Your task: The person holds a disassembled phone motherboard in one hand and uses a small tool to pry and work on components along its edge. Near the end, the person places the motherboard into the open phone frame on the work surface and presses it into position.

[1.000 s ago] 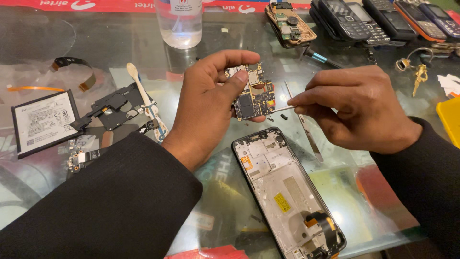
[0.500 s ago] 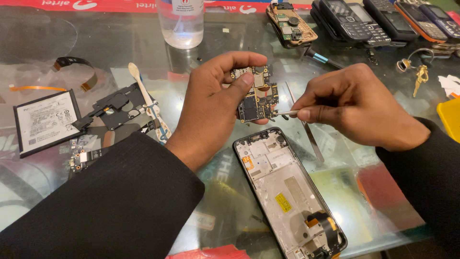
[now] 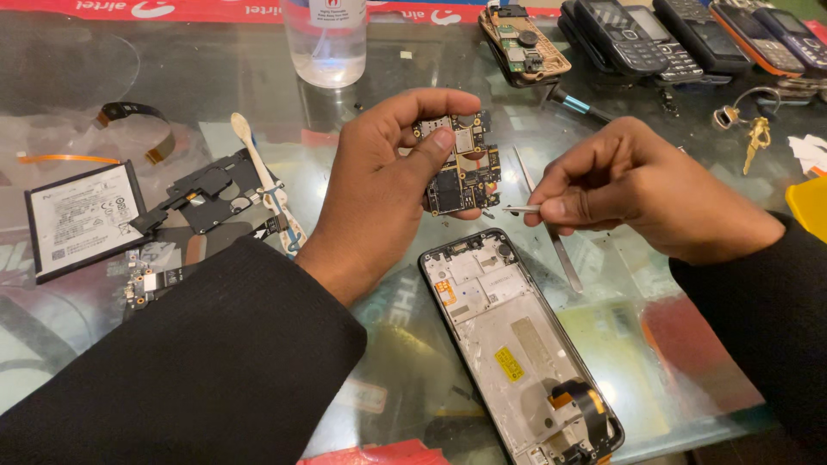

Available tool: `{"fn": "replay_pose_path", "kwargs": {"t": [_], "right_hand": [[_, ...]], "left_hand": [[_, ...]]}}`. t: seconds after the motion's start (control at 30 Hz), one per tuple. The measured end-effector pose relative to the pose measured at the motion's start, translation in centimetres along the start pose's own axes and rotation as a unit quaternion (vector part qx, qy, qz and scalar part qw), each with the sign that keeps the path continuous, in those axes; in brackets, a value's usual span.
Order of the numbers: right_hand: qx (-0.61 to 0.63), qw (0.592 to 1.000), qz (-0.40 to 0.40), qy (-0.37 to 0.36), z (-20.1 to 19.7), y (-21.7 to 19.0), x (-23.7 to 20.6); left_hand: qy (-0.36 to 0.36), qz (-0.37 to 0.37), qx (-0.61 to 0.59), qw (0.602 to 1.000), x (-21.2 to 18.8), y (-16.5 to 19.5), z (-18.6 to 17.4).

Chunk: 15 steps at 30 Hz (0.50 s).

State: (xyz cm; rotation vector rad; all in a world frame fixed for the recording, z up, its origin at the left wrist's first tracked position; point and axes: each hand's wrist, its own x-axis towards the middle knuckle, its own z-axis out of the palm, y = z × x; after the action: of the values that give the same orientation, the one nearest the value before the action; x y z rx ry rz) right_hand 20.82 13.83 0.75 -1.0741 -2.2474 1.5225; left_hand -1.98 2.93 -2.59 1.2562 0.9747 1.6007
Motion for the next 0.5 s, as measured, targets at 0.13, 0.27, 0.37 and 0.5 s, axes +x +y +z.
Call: {"fn": "replay_pose_path", "kwargs": {"t": [0.13, 0.27, 0.37, 0.5], "right_hand": [[-0.020, 0.998, -0.046, 0.047, -0.6, 0.3, 0.1], [-0.018, 0.997, -0.058, 0.049, -1.1, 0.7, 0.3], [-0.049, 0.995, -0.082, 0.032, -1.2, 0.8, 0.3], [-0.072, 0.993, -0.087, 0.030, -0.9, 0.6, 0.4]], "left_hand": [[0.001, 0.014, -0.003, 1.000, 0.0, -0.1, -0.2], [-0.001, 0.011, -0.007, 1.000, -0.1, -0.1, -0.3], [0.001, -0.002, -0.010, 1.000, 0.0, 0.0, -0.3], [0.000, -0.002, -0.006, 1.000, 0.0, 0.1, -0.3]]}}
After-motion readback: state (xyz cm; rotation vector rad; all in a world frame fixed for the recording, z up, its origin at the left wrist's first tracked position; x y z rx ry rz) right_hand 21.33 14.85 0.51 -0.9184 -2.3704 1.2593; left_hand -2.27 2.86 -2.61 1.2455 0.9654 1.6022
